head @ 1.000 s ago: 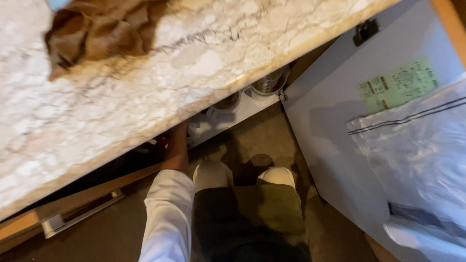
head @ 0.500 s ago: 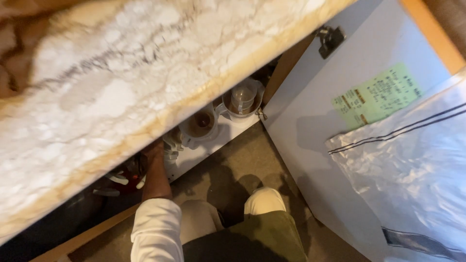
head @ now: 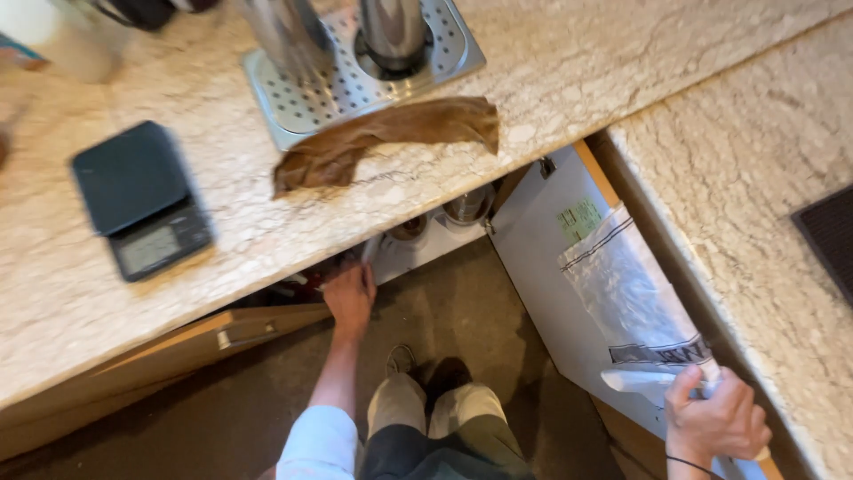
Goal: The person prepares a beverage by pouring liquid into a glass, using a cocktail shaker, adding ice and garnishes like lime and lemon slices, and finally cutting a lime on a cutting board using a knife.
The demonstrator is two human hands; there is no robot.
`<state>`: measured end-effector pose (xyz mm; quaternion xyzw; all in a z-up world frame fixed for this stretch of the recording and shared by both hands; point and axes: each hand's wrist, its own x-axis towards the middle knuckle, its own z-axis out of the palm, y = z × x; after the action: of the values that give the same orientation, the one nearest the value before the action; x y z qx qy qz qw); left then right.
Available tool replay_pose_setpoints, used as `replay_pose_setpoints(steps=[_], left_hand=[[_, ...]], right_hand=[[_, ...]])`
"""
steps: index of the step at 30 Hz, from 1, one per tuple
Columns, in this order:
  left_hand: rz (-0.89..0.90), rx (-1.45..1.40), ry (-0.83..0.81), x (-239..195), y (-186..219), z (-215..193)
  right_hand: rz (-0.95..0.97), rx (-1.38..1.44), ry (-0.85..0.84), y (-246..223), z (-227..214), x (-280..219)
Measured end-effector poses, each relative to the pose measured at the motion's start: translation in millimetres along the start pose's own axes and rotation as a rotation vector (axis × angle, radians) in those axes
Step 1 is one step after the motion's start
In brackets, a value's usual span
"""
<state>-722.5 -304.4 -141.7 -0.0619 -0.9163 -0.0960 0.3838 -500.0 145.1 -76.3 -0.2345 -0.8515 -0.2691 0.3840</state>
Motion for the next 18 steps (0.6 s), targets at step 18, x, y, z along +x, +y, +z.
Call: replay_pose_setpoints(steps=[18], left_hand=[[-0.426,0.193,-0.120,-205,184,-319]], right_hand=[[-0.005,1.245,-0.594,-55,-184,-62]])
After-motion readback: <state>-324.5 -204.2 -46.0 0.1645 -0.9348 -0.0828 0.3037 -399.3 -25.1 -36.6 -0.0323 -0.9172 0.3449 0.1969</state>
